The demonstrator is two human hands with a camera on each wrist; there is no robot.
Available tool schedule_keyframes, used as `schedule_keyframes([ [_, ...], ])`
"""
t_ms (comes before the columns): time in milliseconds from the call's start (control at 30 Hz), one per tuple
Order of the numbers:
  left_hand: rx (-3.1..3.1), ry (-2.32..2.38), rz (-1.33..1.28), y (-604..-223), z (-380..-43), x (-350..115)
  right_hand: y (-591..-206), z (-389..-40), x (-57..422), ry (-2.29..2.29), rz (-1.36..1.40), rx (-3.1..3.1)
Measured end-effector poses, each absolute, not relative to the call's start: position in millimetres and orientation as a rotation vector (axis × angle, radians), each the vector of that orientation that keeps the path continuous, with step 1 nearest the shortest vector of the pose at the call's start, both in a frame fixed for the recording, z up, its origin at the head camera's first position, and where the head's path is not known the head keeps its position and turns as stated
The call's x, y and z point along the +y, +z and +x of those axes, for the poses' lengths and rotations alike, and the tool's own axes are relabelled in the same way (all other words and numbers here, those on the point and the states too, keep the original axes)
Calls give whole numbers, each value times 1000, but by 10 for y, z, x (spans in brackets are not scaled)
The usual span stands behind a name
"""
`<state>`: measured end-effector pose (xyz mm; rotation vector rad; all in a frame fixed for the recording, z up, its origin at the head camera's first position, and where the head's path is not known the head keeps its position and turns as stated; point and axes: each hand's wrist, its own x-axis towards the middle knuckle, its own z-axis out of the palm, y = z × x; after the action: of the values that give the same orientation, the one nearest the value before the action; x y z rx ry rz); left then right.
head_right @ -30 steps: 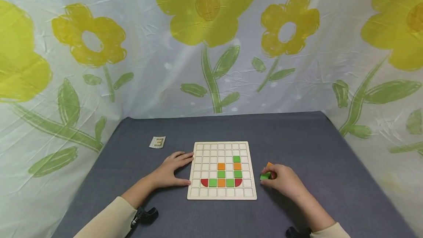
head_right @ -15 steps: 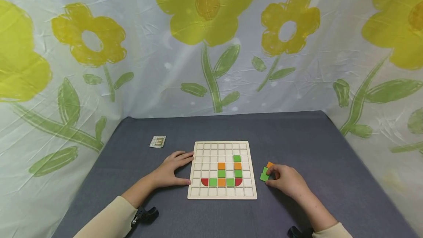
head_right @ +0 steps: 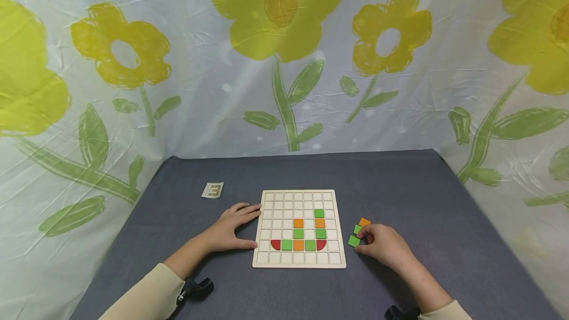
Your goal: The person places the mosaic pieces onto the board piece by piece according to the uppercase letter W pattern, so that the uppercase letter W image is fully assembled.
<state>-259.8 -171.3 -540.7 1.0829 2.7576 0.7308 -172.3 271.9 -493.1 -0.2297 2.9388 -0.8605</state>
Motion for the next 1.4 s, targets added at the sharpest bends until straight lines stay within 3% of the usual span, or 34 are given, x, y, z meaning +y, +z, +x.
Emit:
schedule_keyframes([
  [433, 2756, 728, 1080, -5398, -2590, -1711, -4753, -1785, 2620, -883, -328, 2940],
  [733, 2760, 750, 1102, -5397, -2593, -1718, -4535, -1844, 2297, -924, -426, 2882],
  [1400, 2753, 748, 1100, -5374, -2577, -1714, -4453, -2012, 1548, -905, -671, 2797],
])
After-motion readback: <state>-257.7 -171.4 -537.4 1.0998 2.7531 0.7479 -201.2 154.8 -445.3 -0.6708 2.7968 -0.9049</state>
